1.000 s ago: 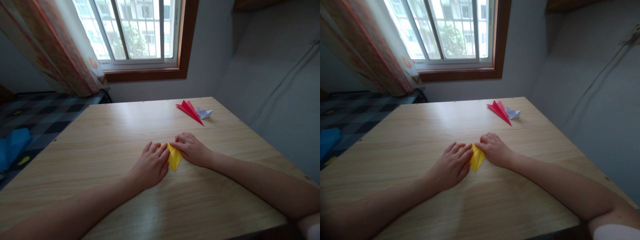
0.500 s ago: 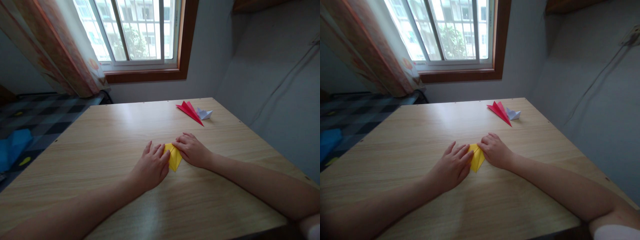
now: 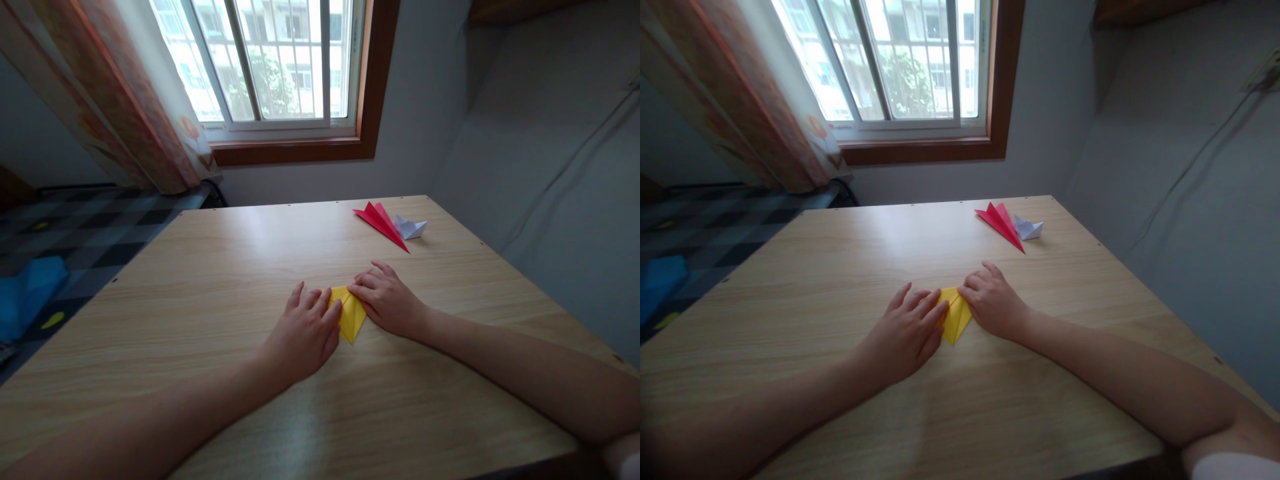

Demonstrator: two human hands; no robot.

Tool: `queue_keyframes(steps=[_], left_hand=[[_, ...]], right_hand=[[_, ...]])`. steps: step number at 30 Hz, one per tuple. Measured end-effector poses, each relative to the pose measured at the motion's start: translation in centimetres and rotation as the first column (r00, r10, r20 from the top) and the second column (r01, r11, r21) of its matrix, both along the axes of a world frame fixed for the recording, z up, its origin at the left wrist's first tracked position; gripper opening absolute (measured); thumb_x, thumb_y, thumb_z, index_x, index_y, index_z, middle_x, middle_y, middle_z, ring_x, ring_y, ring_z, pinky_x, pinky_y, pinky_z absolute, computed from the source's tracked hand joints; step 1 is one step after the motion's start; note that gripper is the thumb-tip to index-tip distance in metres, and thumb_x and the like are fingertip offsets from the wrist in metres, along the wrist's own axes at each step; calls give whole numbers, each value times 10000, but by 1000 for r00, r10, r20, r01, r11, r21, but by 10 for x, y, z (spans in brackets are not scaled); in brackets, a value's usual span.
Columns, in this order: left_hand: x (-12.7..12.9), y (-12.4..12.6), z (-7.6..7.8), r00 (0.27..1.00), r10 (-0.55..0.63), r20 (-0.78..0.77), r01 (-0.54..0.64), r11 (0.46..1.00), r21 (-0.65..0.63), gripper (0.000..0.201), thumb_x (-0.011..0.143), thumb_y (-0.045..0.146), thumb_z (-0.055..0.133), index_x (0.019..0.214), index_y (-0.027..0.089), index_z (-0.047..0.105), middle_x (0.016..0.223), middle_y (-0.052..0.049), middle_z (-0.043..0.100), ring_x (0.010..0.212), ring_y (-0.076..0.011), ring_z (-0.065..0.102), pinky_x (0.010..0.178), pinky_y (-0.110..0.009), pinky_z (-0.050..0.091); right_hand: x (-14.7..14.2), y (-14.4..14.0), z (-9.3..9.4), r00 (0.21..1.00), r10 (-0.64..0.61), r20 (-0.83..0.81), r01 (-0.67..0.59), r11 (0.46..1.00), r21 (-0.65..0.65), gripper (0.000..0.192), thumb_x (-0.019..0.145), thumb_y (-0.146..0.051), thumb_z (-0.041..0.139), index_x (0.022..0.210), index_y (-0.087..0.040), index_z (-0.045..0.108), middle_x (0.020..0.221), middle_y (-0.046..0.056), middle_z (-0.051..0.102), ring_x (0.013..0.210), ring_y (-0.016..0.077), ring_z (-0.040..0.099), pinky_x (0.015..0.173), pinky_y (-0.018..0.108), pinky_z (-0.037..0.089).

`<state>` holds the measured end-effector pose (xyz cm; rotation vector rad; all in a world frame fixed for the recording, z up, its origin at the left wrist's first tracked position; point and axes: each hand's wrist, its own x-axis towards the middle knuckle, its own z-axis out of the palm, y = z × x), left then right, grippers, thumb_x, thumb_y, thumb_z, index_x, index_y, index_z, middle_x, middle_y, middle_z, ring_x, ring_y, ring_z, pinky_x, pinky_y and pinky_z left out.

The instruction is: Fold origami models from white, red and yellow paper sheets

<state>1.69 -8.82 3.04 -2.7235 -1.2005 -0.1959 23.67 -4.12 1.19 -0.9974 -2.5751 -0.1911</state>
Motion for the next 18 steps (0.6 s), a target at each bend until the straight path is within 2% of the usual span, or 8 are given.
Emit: queue_keyframes(steps=[9, 18], left_hand=[[2, 1, 1, 1000, -11, 1, 11, 1000, -13, 331, 958, 279, 441, 1215, 151, 606, 1282, -158, 612, 1144, -282, 570, 1096, -526, 335], [3, -6, 1, 996, 66, -67, -61, 995, 80, 381, 984, 322, 402, 1288, 192, 594, 1249, -145, 637, 1189, -306, 555, 1113, -562, 288]], right_hand=[[0, 0, 1, 1000, -7, -19, 6, 999, -54, 223, 903, -163, 551, 1061, -170, 708, 1029, 95, 698, 1023, 244, 592, 1106, 481, 276], [1, -1, 2, 1000, -7, -11, 7, 999, -50, 227, 903, -173, 558, 1079, -158, 702, 1023, 97, 695, 1042, 249, 579, 1108, 472, 267]])
